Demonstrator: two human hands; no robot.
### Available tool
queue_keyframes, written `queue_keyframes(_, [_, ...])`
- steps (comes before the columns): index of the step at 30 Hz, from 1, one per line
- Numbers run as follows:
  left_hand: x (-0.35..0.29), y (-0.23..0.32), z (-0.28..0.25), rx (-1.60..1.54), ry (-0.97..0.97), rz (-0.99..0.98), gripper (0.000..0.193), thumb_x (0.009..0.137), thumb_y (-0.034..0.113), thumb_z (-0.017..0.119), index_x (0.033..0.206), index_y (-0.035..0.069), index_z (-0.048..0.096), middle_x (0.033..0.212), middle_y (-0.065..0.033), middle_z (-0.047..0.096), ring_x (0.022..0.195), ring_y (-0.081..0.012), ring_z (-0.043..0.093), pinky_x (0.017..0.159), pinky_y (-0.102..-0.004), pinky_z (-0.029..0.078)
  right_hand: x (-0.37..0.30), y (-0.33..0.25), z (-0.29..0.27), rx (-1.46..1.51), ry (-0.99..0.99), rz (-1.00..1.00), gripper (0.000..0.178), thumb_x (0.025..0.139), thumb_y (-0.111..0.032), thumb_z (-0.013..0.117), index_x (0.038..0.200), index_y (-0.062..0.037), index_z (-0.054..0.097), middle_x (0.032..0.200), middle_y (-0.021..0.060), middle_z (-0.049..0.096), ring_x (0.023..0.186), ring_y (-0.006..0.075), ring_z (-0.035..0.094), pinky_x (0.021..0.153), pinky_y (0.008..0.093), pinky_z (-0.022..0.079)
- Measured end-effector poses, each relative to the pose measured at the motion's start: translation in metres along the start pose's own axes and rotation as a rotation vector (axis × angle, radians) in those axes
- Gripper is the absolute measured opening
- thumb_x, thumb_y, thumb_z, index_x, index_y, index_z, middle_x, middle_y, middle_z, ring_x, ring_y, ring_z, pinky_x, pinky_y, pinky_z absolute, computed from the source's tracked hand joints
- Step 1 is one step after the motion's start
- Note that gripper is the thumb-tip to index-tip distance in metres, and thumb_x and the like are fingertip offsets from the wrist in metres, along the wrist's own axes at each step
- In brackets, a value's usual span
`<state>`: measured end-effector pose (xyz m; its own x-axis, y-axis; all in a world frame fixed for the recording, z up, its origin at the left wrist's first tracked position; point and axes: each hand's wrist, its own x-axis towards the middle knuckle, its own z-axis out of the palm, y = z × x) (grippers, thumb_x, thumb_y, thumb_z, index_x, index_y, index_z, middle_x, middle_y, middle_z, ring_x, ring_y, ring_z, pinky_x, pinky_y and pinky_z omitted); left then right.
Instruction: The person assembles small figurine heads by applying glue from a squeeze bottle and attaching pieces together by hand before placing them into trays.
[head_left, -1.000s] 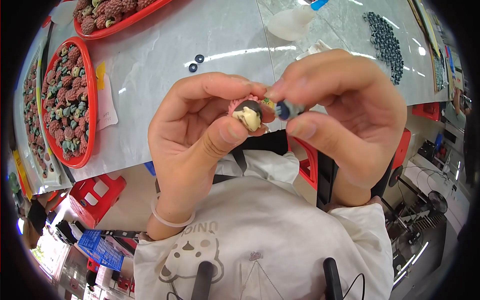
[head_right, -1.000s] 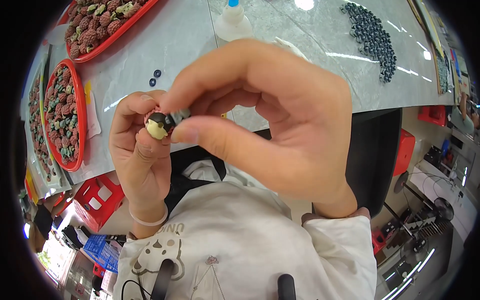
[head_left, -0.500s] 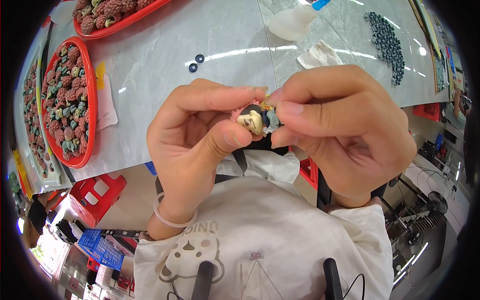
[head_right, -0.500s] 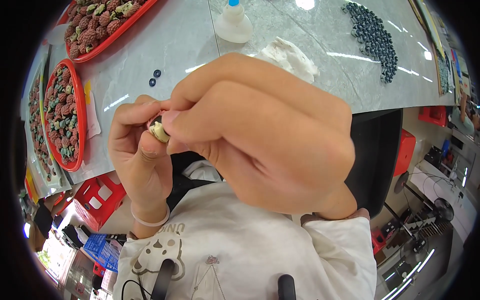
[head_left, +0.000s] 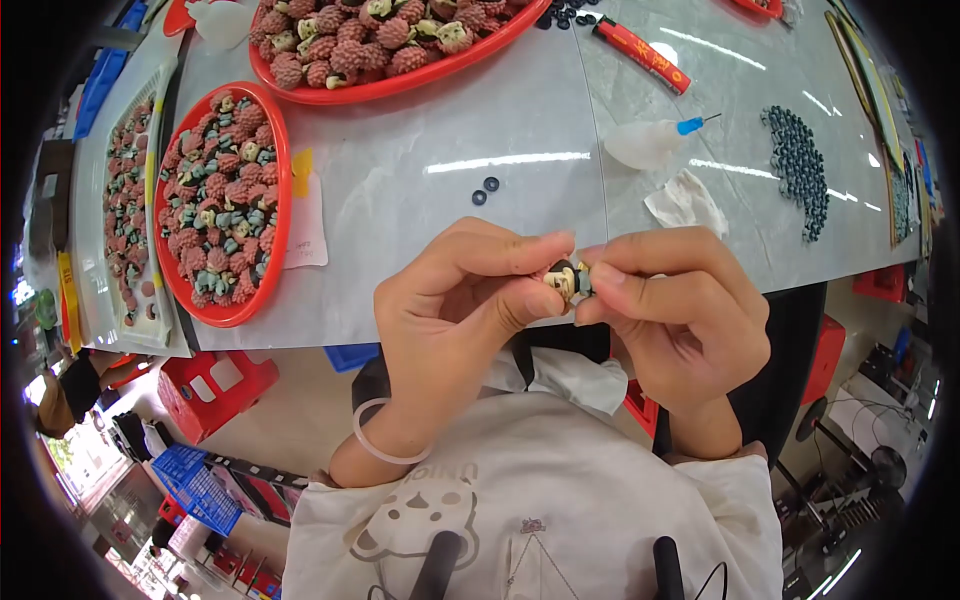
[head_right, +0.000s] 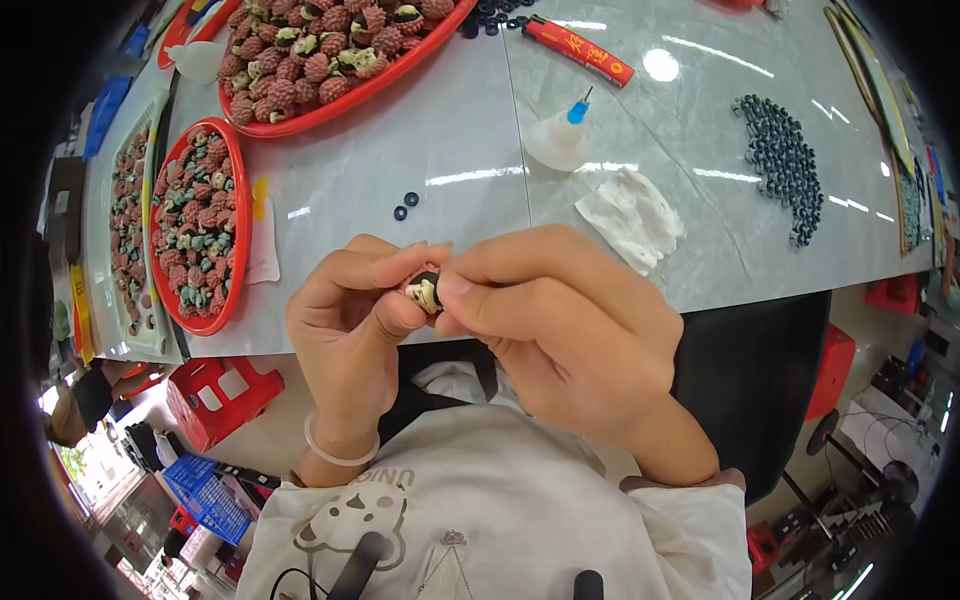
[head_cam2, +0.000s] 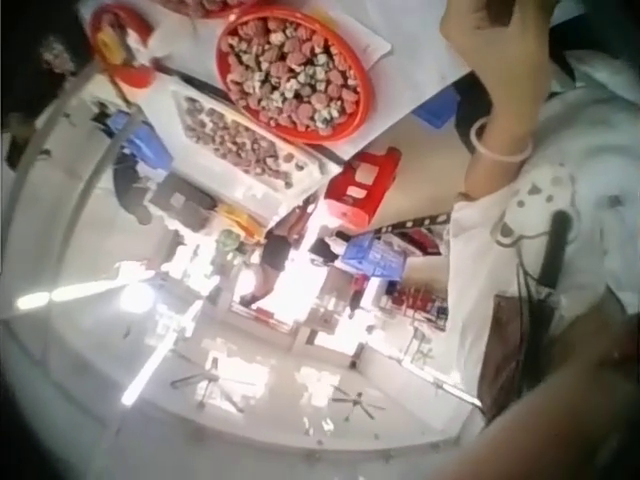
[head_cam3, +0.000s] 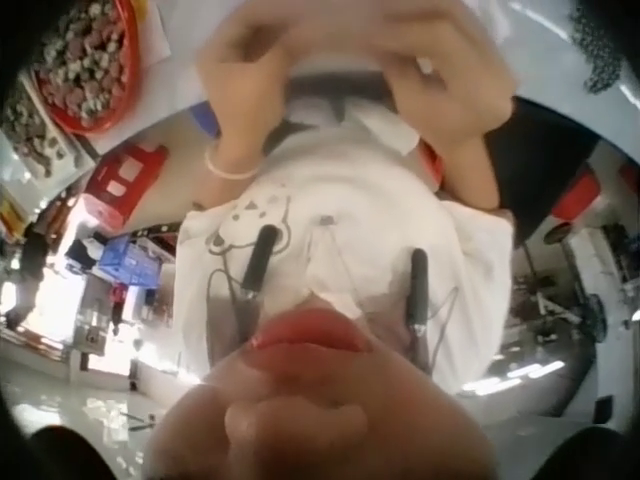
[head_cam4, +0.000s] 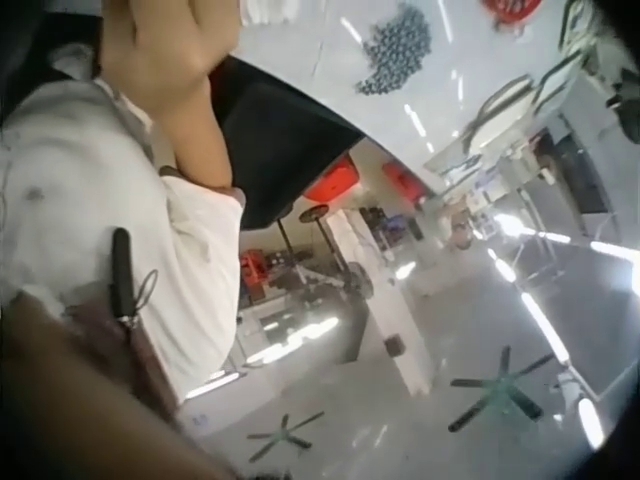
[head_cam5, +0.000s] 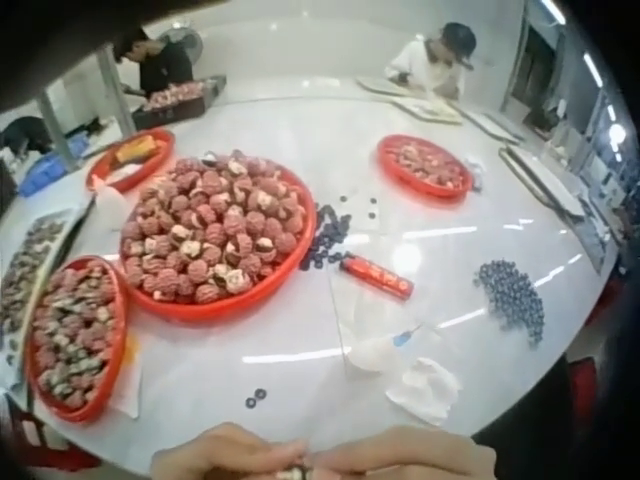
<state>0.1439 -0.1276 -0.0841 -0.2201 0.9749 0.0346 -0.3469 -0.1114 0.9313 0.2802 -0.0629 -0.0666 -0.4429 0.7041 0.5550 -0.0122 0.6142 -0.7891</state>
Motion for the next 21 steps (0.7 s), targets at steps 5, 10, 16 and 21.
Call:
queue_keyframes(5, [0.001, 0.009, 0.002, -0.058, 0.019, -0.026, 0.023, 0.073, -0.006, 0.057, 0.096, -0.006, 0.055, 0.087, -0.0088, 0.053, 0.078, -0.0123, 0.053, 0.068, -0.0219, 0.045, 0.008, -0.011, 0.000, -0.049, -0.048, -0.065, 0.010, 0.066, 0.010, 0.061, 0.073, 0.0050, 0.055, 0.076, 0.0176, 0.056, 0.059, 0.0144, 0.059, 0.053, 0.0208, 0.049])
queue_keyframes(10, [0.001, 0.023, -0.010, -0.277, -0.018, -0.280, 0.026, 0.074, 0.000, 0.057, 0.099, -0.005, 0.050, 0.095, -0.0121, 0.055, 0.085, -0.0169, 0.054, 0.075, -0.0277, 0.046, 0.007, -0.014, 0.017, -0.272, -0.047, -0.109, 0.018, 0.063, 0.004, 0.064, 0.080, -0.0008, 0.061, 0.085, 0.0140, 0.054, 0.068, 0.0193, 0.054, 0.056, 0.0250, 0.044])
queue_keyframes(16, [0.006, 0.069, -0.053, 0.359, 0.116, 0.112, 0.025, 0.074, -0.001, 0.056, 0.098, -0.002, 0.051, 0.097, -0.0116, 0.054, 0.087, -0.0180, 0.054, 0.075, -0.0297, 0.044, 0.004, -0.021, 0.010, -0.249, -0.071, -0.087, 0.025, 0.073, -0.025, 0.060, 0.085, -0.0036, 0.062, 0.092, 0.0119, 0.050, 0.076, 0.0214, 0.047, 0.064, 0.0290, 0.040])
queue_keyframes(21, [0.011, 0.089, -0.126, 1.522, 0.409, 0.432, 0.028, 0.076, 0.007, 0.052, 0.104, 0.006, 0.051, 0.107, -0.0112, 0.050, 0.101, -0.0273, 0.047, 0.086, -0.0347, 0.036, 0.005, -0.023, 0.005, -0.158, 0.040, 0.083, 0.019, 0.075, -0.018, 0.056, 0.080, 0.0000, 0.059, 0.085, 0.0108, 0.051, 0.077, 0.0213, 0.048, 0.068, 0.0275, 0.039])
